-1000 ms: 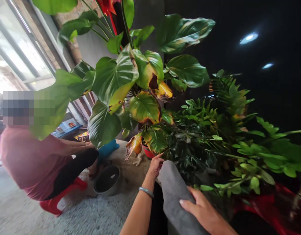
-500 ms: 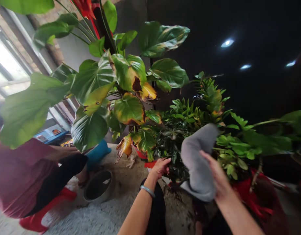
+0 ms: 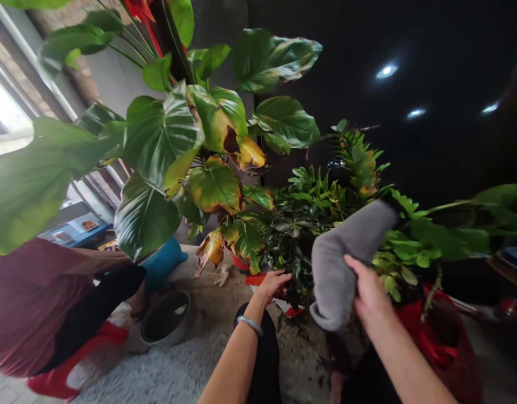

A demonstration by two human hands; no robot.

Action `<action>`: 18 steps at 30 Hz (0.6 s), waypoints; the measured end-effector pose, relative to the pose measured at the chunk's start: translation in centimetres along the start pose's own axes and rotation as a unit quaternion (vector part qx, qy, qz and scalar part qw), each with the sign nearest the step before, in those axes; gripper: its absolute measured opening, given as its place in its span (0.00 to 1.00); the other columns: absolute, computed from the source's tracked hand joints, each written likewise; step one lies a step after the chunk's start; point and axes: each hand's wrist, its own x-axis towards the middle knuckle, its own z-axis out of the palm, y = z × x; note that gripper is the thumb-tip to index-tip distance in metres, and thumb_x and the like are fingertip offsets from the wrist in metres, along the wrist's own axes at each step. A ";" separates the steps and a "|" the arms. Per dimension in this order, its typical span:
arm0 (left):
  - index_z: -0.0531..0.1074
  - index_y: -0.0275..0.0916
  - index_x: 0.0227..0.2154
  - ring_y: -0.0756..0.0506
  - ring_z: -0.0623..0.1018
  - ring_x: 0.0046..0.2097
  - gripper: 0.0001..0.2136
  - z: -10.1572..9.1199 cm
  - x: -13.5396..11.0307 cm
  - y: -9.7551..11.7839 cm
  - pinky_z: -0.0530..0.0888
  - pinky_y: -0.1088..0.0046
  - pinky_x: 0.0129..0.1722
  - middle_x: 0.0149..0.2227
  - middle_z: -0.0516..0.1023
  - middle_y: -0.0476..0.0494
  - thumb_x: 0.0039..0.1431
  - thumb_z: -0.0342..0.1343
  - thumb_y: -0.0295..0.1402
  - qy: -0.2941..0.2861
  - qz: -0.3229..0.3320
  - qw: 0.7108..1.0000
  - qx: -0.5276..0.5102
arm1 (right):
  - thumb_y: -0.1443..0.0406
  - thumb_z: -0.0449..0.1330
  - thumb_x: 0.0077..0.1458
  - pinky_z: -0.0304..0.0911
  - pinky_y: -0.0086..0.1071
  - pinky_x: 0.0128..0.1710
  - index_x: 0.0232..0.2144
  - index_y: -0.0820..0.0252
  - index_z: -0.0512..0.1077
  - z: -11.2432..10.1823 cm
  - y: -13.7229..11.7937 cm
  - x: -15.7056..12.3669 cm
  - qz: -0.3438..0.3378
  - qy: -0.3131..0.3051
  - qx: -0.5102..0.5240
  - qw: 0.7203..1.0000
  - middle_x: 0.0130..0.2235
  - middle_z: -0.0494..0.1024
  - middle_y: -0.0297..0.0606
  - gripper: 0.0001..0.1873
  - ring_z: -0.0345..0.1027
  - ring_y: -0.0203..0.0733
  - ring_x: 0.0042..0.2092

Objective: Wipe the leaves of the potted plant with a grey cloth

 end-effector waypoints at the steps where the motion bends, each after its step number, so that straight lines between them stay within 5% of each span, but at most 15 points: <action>1: 0.67 0.37 0.23 0.55 0.63 0.16 0.19 0.1 0.0 0.1 0.60 0.76 0.19 0.15 0.63 0.58 0.34 0.67 0.43 0.000 -0.001 1.000 -0.001 | 0.62 0.63 0.32 0.72 0.42 0.34 0.25 0.59 0.72 -0.2 1.8 -0.3 0.081 -0.031 -0.017 0.996 0.19 0.78 0.35 0.11 0.76 0.52 0.30; 3: 0.69 0.36 0.23 0.54 0.64 0.17 0.18 0.0 0.0 0.1 0.60 0.76 0.19 0.15 0.65 0.57 0.35 0.67 0.43 -0.001 -0.005 1.000 -0.003 | 0.57 0.63 0.35 0.72 0.45 0.34 0.24 0.60 0.73 -1.8 5.3 -1.5 0.204 -0.093 -0.070 0.972 0.21 0.79 0.41 0.13 0.77 0.56 0.33; 6: 0.70 0.35 0.25 0.53 0.67 0.19 0.19 -0.5 0.1 0.2 0.63 0.75 0.21 0.18 0.68 0.54 0.34 0.68 0.43 -0.006 -0.015 1.000 -0.005 | 0.56 0.67 0.30 0.71 0.42 0.37 0.25 0.59 0.75 -5.2 6.5 -3.4 0.194 -0.087 -0.138 0.967 0.28 0.82 0.41 0.16 0.76 0.56 0.38; 9: 0.70 0.35 0.24 0.53 0.67 0.19 0.20 -0.8 0.1 0.2 0.63 0.75 0.21 0.18 0.68 0.54 0.31 0.68 0.44 -0.022 -0.010 1.000 -0.006 | 0.55 0.69 0.29 0.71 0.41 0.36 0.30 0.59 0.76 -5.8 2.6 -3.0 0.081 -0.021 -0.157 0.984 0.32 0.83 0.41 0.22 0.76 0.57 0.40; 13: 0.69 0.36 0.23 0.53 0.67 0.18 0.21 -0.6 0.1 0.2 0.63 0.75 0.21 0.18 0.68 0.54 0.31 0.68 0.45 -0.028 0.001 1.000 -0.006 | 0.59 0.67 0.29 0.71 0.41 0.37 0.30 0.59 0.74 -1.7 -1.2 0.1 -0.091 0.058 -0.045 0.993 0.30 0.82 0.39 0.21 0.76 0.54 0.38; 16: 0.68 0.36 0.22 0.53 0.67 0.19 0.21 -0.4 0.2 0.0 0.63 0.75 0.21 0.17 0.66 0.55 0.31 0.68 0.45 -0.016 -0.003 1.000 -0.007 | 0.58 0.64 0.33 0.72 0.43 0.37 0.27 0.58 0.73 -0.2 2.2 0.8 0.049 -0.034 -0.030 0.998 0.24 0.81 0.39 0.15 0.77 0.55 0.37; 18: 0.68 0.36 0.21 0.52 0.67 0.19 0.20 -0.5 0.2 0.0 0.63 0.75 0.21 0.17 0.66 0.54 0.32 0.67 0.46 -0.017 0.002 1.000 -0.002 | 0.55 0.62 0.35 0.72 0.45 0.36 0.24 0.59 0.73 -1.3 5.7 -0.4 0.170 -0.114 -0.086 0.975 0.23 0.80 0.43 0.14 0.77 0.57 0.36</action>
